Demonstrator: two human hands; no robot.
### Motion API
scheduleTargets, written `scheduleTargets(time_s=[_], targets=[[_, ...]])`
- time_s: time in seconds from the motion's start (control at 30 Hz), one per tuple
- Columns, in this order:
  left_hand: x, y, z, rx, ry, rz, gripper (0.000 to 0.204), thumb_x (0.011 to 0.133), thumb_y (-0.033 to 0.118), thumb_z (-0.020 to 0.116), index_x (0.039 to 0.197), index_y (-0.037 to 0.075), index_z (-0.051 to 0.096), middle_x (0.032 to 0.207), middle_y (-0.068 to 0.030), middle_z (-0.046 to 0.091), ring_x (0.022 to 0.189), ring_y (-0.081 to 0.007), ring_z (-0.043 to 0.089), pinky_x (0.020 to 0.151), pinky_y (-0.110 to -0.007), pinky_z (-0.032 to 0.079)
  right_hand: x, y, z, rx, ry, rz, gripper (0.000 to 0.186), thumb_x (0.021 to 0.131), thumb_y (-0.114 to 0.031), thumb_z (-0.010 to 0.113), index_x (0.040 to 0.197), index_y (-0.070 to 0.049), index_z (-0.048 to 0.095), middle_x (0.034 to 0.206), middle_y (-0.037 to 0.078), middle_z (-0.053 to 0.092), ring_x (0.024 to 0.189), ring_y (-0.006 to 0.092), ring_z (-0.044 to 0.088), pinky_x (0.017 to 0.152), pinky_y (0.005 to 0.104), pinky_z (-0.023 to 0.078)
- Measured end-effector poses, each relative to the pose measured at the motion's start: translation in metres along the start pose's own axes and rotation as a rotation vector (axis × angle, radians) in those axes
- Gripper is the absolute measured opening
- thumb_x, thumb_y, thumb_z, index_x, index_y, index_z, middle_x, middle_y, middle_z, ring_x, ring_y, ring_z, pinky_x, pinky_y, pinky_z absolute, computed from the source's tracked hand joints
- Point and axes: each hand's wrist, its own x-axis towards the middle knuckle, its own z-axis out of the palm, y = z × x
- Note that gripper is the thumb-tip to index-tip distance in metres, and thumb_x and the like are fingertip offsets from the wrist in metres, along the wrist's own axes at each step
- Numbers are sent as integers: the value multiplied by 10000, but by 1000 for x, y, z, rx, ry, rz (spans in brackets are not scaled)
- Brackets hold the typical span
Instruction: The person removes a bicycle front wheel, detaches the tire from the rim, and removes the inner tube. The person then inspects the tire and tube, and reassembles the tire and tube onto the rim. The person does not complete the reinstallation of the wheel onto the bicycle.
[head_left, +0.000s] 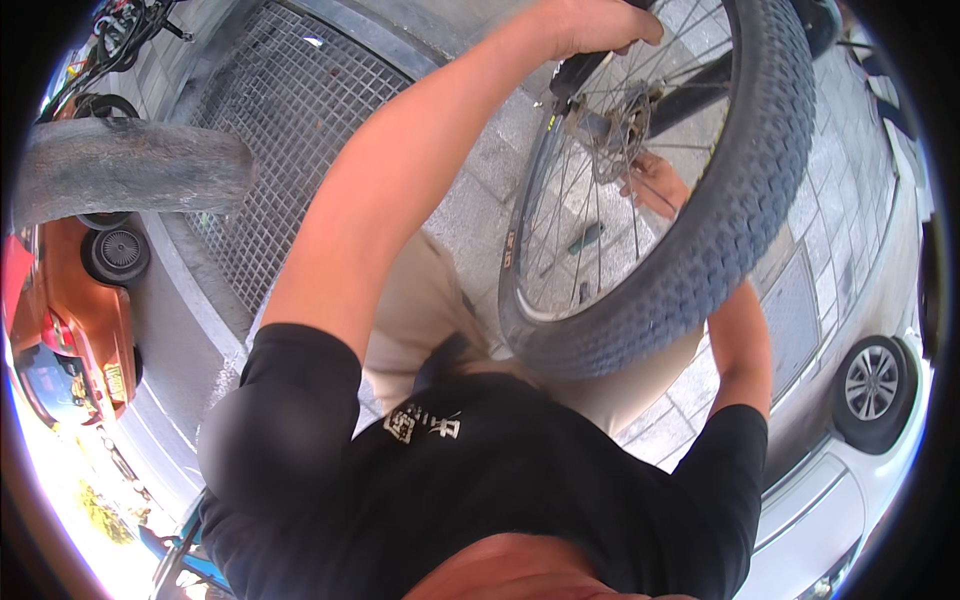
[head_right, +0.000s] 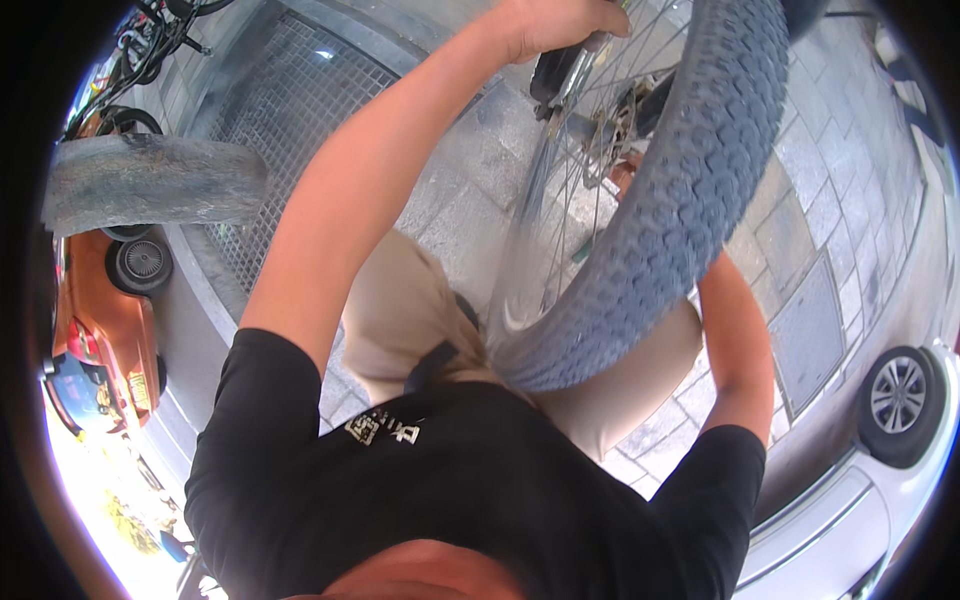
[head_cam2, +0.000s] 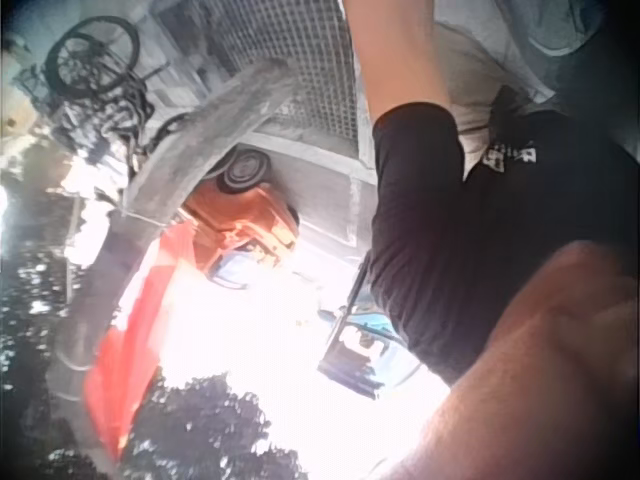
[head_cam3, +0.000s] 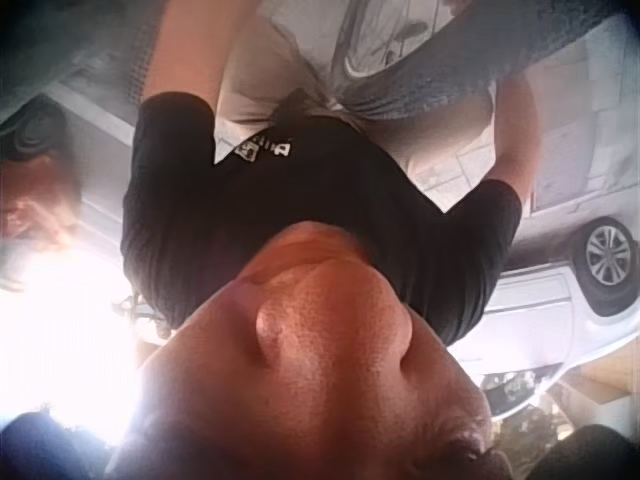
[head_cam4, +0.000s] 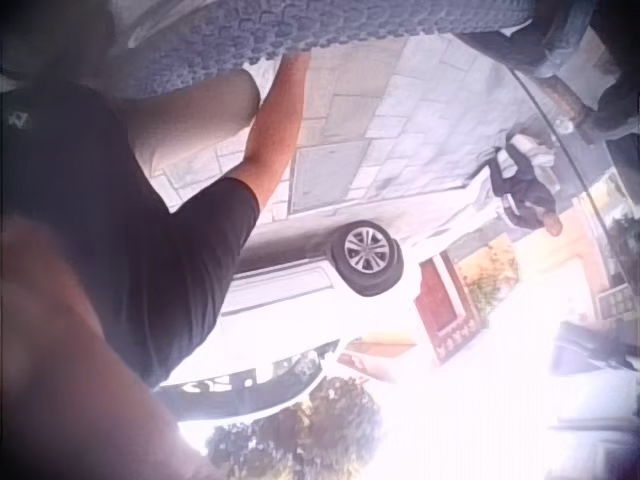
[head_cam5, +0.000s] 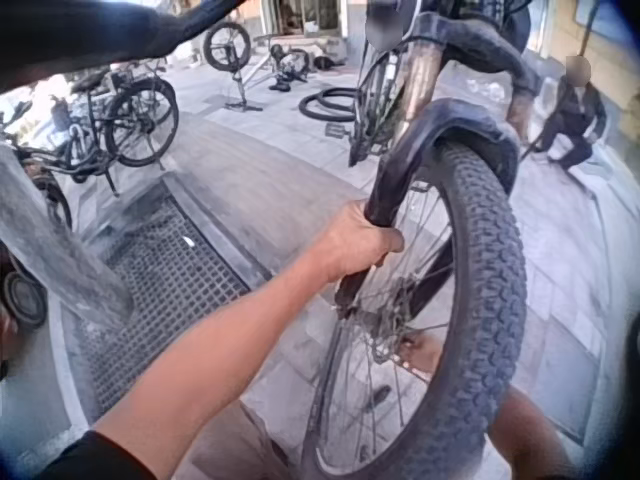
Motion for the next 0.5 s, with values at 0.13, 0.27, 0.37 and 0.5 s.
scheduleTargets(time_s=[0.13,0.27,0.37,0.5], targets=[[0,-15,2,129,78,269,279,806,261,787,892,8,708,806,-102,731,747,-216,699,697,-383,553,10,30,-1,300,172,76,314,1075,-167,535,1343,-17,598,1104,76,732,826,148,694,649,308,532],[-67,-63,-21,274,101,73,627,851,254,814,1365,-46,619,1318,-169,678,1246,-259,640,1086,-397,503,17,43,-11,825,165,0,308,1090,-254,521,1302,-54,620,1062,79,723,796,161,659,671,318,499],[-109,-139,-17,236,114,-121,531,935,308,779,1316,-53,692,1100,-143,757,982,-233,720,902,-381,592,33,55,-11,944,72,-99,360,1125,-373,460,1210,-69,633,1093,89,711,839,191,641,704,362,502],[-131,-140,0,-51,57,-362,516,1012,281,744,1405,-41,652,1175,-118,746,964,-174,701,729,-319,587,33,24,8,1129,79,-259,345,1098,-407,567,1174,-81,649,1064,74,699,770,195,611,669,381,493]])
